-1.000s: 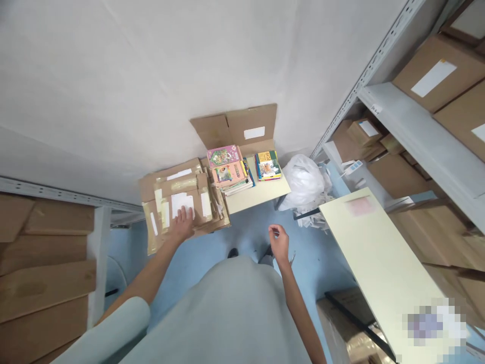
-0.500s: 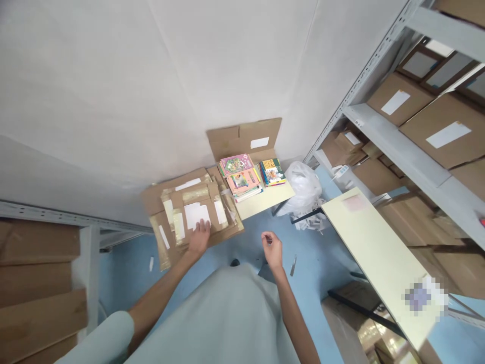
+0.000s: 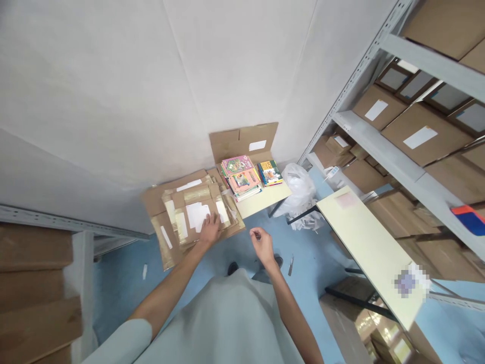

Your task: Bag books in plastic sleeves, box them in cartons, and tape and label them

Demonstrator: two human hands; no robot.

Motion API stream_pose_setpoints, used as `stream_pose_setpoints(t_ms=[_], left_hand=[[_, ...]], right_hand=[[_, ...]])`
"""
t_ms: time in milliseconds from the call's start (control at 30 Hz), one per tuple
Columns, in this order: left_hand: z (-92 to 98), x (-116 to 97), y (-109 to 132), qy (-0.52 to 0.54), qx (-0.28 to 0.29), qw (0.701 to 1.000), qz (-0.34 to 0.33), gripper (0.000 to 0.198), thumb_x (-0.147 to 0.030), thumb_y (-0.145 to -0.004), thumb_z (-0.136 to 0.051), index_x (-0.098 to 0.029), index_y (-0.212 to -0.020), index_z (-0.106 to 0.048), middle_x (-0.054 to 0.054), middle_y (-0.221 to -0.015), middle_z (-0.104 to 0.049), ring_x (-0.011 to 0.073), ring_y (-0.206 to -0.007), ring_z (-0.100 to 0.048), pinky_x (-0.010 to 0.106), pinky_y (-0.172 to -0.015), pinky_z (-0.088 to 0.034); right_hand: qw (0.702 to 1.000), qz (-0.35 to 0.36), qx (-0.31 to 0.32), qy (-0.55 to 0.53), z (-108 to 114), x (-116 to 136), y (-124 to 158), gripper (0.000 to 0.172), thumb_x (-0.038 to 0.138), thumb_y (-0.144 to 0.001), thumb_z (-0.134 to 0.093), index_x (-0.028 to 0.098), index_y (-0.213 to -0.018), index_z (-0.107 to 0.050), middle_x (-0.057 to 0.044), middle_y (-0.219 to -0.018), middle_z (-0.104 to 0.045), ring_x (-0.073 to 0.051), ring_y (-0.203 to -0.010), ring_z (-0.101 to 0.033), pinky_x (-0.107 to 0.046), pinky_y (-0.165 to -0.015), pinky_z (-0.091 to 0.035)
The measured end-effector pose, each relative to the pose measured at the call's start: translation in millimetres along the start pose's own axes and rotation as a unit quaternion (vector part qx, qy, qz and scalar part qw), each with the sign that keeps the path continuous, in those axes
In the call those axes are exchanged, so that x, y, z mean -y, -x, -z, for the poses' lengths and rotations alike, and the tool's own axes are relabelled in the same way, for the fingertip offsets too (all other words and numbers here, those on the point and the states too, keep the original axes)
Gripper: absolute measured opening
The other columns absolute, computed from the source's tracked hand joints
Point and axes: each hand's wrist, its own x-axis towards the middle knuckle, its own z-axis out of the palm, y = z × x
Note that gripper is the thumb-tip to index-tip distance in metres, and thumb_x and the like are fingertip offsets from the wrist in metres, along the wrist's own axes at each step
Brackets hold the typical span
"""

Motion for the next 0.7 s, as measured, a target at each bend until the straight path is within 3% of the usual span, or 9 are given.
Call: stream_pose_setpoints(t_ms=[167, 267, 333, 433, 567, 700], left_hand=[[12.2, 6, -1, -0.001, 0.003, 0.999, -0.045, 0.059, -0.023, -0.106, -0.05, -0.004, -0.161, -0.054, 0.029, -0.172, -0.046, 0.0453, -0.163, -0.041, 0.057, -0.133, -0.034], [30.4, 20, -1, 0.023, -0.017, 0.998, -0.063, 0.055, -0.022, -0.107, -0.049, -0.006, -0.16, -0.056, 0.027, -0.168, -0.053, 0.0392, -0.161, -0.048, 0.051, -0.134, -0.035], [47.8, 33, -4, 0.037, -0.04, 0.997, -0.057, 0.053, -0.024, -0.109, -0.049, -0.01, -0.16, -0.057, 0.025, -0.163, -0.06, 0.0369, -0.155, -0.056, 0.05, -0.129, -0.043], [80.3, 53, -13, 0.055, -0.075, 0.994, -0.049, 0.047, -0.028, -0.111, -0.048, -0.016, -0.155, -0.061, 0.022, -0.155, -0.068, 0.035, -0.139, -0.07, 0.047, -0.117, -0.054], [135.2, 74, -23, 0.102, -0.134, 0.985, -0.046, 0.04, -0.034, -0.11, -0.054, -0.018, -0.141, -0.073, 0.02, -0.141, -0.077, 0.0353, -0.124, -0.078, 0.043, -0.107, -0.059], [199.2, 84, -19, 0.116, -0.263, 0.957, 0.041, 0.039, -0.037, -0.11, -0.052, -0.015, -0.126, -0.08, 0.02, -0.113, -0.084, 0.0344, -0.1, -0.08, 0.042, -0.093, -0.058]], right_hand=[[1.0, -0.025, -0.017, -0.001, 8, -9, 16, 0.038, 0.057, -0.097, -0.06, 0.023, -0.092, -0.077, -0.009, -0.094, -0.084, -0.028, -0.089, -0.081, -0.04, -0.087, -0.065], [0.999, -0.032, -0.012, -0.005, 12, -16, 22, 0.039, 0.058, -0.095, -0.06, 0.024, -0.09, -0.076, -0.009, -0.092, -0.084, -0.029, -0.089, -0.081, -0.04, -0.086, -0.064], [0.999, -0.033, -0.011, -0.01, 13, -18, 22, 0.038, 0.058, -0.094, -0.06, 0.024, -0.091, -0.077, -0.01, -0.094, -0.084, -0.029, -0.09, -0.08, -0.042, -0.087, -0.064], [0.999, -0.03, -0.014, -0.018, 13, -18, 16, 0.039, 0.057, -0.095, -0.06, 0.023, -0.094, -0.078, -0.011, -0.097, -0.085, -0.03, -0.092, -0.08, -0.043, -0.09, -0.063], [0.999, -0.007, -0.007, -0.037, 12, -14, -2, 0.038, 0.056, -0.096, -0.059, 0.023, -0.093, -0.077, -0.011, -0.097, -0.084, -0.03, -0.092, -0.08, -0.043, -0.09, -0.063], [0.998, 0.016, 0.001, -0.055, 12, -9, -21, 0.036, 0.055, -0.095, -0.059, 0.024, -0.093, -0.077, -0.011, -0.097, -0.085, -0.03, -0.092, -0.08, -0.043, -0.089, -0.063]])
